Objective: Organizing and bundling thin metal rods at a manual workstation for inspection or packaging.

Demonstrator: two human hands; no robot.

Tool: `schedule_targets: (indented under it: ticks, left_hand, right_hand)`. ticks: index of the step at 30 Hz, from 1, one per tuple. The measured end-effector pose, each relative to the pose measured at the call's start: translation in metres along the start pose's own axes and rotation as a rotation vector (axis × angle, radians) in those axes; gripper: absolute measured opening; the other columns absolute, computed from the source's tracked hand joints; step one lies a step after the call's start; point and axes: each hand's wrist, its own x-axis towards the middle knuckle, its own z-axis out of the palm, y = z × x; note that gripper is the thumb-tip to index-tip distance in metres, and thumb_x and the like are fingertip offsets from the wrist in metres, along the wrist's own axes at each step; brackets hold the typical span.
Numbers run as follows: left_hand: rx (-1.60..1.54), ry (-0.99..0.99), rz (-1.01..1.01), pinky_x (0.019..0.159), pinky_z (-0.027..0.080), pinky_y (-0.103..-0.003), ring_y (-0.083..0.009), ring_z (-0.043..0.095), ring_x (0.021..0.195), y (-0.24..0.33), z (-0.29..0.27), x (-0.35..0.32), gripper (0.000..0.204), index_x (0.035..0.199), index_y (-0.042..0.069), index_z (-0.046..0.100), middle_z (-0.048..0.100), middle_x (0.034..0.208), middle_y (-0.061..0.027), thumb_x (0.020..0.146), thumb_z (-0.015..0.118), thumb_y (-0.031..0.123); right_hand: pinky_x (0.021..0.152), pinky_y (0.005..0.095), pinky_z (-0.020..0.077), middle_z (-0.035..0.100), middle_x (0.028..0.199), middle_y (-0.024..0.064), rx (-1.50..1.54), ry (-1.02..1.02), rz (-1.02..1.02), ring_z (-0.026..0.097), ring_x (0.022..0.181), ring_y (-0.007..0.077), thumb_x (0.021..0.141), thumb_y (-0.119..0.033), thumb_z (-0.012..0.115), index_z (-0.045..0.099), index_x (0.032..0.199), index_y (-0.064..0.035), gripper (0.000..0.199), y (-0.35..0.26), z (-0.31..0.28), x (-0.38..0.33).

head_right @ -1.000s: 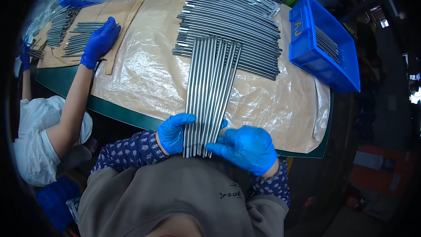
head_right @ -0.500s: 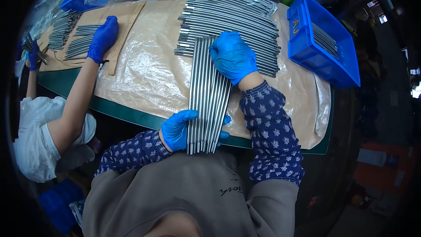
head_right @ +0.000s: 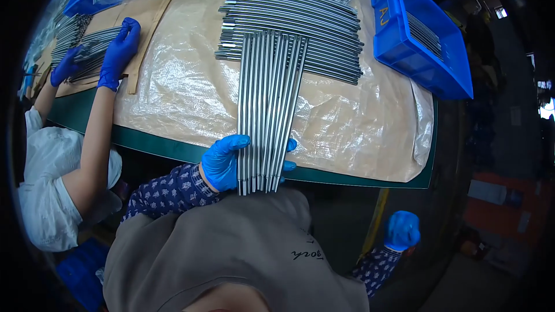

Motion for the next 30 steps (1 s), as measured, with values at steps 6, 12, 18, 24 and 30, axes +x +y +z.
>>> schedule_targets:
  ticks: [6, 12, 18, 24, 30]
  left_hand:
    - [0.020, 0.017, 0.013, 0.089, 0.037, -0.055, -0.0439, 0.041, 0.111, -0.001, -0.004, 0.003, 0.065, 0.129, 0.000, 0.026, 0.037, 0.125, -0.0253, 0.076, 0.056, 0.021]
    - [0.003, -0.003, 0.028, 0.086, 0.044, -0.047, -0.0385, 0.047, 0.107, -0.001, -0.003, -0.001, 0.058, 0.126, -0.002, 0.032, 0.046, 0.120, -0.0215, 0.078, 0.055, 0.021]
    - [0.042, -0.023, 0.023, 0.086, 0.043, -0.050, -0.0400, 0.046, 0.109, -0.002, 0.001, 0.001, 0.059, 0.127, -0.001, 0.030, 0.045, 0.120, -0.0225, 0.078, 0.055, 0.020]
    - [0.026, 0.021, 0.019, 0.088, 0.042, -0.048, -0.0381, 0.046, 0.109, -0.003, 0.001, -0.002, 0.056, 0.126, -0.002, 0.033, 0.045, 0.120, -0.0228, 0.079, 0.054, 0.020]
    - [-0.036, -0.009, 0.004, 0.088, 0.042, -0.047, -0.0371, 0.045, 0.110, -0.003, -0.007, -0.001, 0.056, 0.126, -0.001, 0.033, 0.045, 0.120, -0.0221, 0.079, 0.055, 0.020]
  right_hand:
    - [0.067, 0.0287, 0.0455, 0.062, 0.079, 0.0115, -1.121, 0.640, 0.579, 0.059, 0.071, 0.0171, 0.081, -0.023, 0.054, 0.057, 0.080, -0.0024, 0.020, 0.020, -0.011, -0.028]
    - [0.073, 0.0252, 0.0462, 0.063, 0.087, 0.0127, -1.003, -0.011, 0.254, 0.060, 0.077, 0.0176, 0.087, -0.017, 0.046, 0.055, 0.102, 0.0018, 0.025, 0.042, 0.113, 0.108]
    - [0.062, 0.0246, 0.0430, 0.056, 0.073, 0.0061, -1.699, -0.355, -0.300, 0.052, 0.068, 0.0162, 0.077, -0.014, 0.060, 0.056, 0.108, -0.0061, 0.032, 0.106, 0.143, 0.227]
    - [0.063, 0.0274, 0.0430, 0.053, 0.076, 0.0080, -1.687, -0.538, -0.427, 0.051, 0.067, 0.0198, 0.072, -0.019, 0.066, 0.060, 0.099, -0.0062, 0.031, 0.147, 0.147, 0.295]
    - [0.069, 0.0327, 0.0455, 0.056, 0.082, 0.0122, -1.575, -0.518, -0.169, 0.054, 0.076, 0.0253, 0.073, -0.021, 0.062, 0.061, 0.100, -0.0079, 0.031, 0.150, 0.147, 0.304]
